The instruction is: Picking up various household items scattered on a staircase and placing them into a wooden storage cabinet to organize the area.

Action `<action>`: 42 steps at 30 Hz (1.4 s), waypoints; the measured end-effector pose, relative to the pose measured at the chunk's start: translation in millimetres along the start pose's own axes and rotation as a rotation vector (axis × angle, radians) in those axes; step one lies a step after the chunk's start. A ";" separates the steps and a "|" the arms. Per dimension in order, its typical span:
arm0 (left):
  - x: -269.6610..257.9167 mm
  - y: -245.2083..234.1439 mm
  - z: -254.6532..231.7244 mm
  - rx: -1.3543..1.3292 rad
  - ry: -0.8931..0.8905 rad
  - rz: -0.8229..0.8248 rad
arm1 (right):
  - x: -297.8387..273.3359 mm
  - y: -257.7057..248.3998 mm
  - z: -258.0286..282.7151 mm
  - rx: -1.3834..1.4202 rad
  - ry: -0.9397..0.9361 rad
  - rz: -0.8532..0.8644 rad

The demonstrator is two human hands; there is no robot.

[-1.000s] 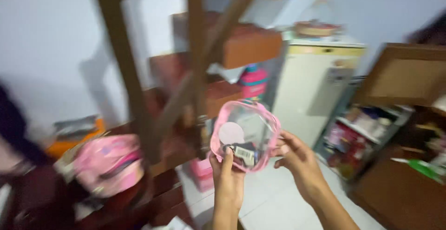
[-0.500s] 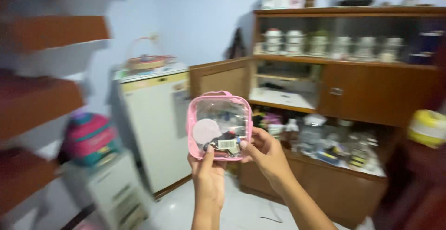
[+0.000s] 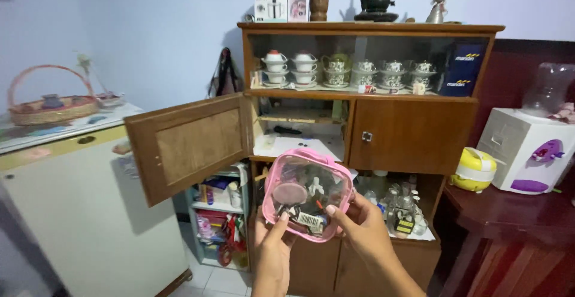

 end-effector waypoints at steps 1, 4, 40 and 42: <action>25.9 -17.4 11.1 0.009 -0.034 -0.031 | 23.6 5.7 -14.5 0.004 -0.023 -0.012; 108.5 -71.9 39.1 0.021 -0.089 -0.061 | 103.5 28.3 -71.7 -0.034 -0.055 -0.034; 852.3 -255.6 252.7 0.859 0.440 0.341 | 759.1 186.2 -232.1 -0.605 -0.697 -0.735; 855.7 -245.0 244.3 0.954 0.684 0.406 | 780.4 194.0 -235.5 -0.626 -0.699 -0.709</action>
Point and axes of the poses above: each hand's wrist, its own x-axis towards the middle knuckle, its own y-axis out of the palm, z = x × y, the point moved 8 cm from there along x, towards the middle knuckle, and after that the axes turned 15 degrees about -x, right-handed, at the moved point
